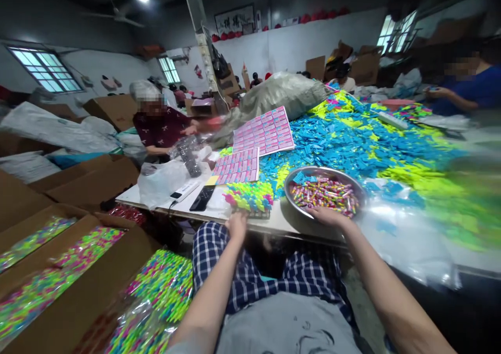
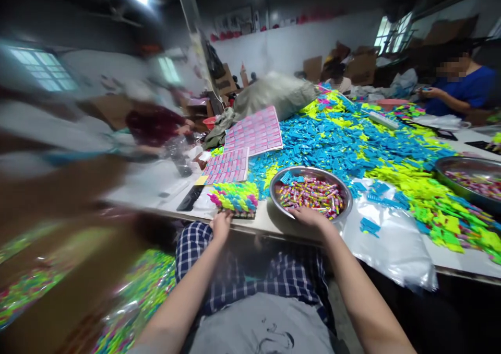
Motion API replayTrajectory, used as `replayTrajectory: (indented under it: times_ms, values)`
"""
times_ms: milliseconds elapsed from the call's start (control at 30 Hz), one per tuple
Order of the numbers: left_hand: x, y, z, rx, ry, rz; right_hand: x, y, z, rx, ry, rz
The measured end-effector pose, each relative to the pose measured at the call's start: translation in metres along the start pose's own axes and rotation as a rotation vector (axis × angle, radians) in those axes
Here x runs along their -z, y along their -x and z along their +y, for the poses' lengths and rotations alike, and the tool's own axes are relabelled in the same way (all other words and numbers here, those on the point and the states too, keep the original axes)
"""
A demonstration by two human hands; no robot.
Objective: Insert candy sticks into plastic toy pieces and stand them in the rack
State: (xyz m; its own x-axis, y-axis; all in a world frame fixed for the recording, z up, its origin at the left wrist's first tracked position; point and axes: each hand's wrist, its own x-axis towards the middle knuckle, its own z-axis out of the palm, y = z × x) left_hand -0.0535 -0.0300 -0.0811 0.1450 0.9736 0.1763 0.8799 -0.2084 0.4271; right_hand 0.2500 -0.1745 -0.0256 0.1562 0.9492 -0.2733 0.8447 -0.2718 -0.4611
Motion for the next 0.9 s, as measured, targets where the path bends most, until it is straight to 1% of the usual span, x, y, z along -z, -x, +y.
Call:
replayTrajectory:
  times_ms: [167, 300, 433, 500, 567, 667, 900]
  values:
    - [0.007, -0.001, 0.002, -0.004, 0.001, -0.027, 0.008, 0.006, -0.007, 0.033, -0.014, 0.006]
    - [0.006, -0.003, -0.002, -0.020, 0.010, -0.013, 0.010, 0.011, -0.015, 0.023, 0.002, 0.053]
    - [0.001, -0.005, -0.007, -0.026, 0.021, 0.022, 0.007, 0.013, -0.019, -0.114, 0.077, 0.130]
    - [-0.001, -0.005, -0.008, -0.027, 0.023, 0.038, 0.006, 0.015, -0.019, -0.186, 0.112, 0.143]
    - [-0.002, -0.005, -0.008, -0.024, 0.020, 0.046, 0.005, 0.017, -0.019, -0.214, 0.135, 0.145]
    - [-0.001, -0.004, -0.008, -0.019, 0.009, 0.048, 0.006, 0.024, -0.019, -0.181, 0.143, 0.146]
    - [0.001, -0.001, -0.008, -0.010, 0.002, 0.053, 0.008, 0.038, -0.011, -0.004, 0.122, 0.161]
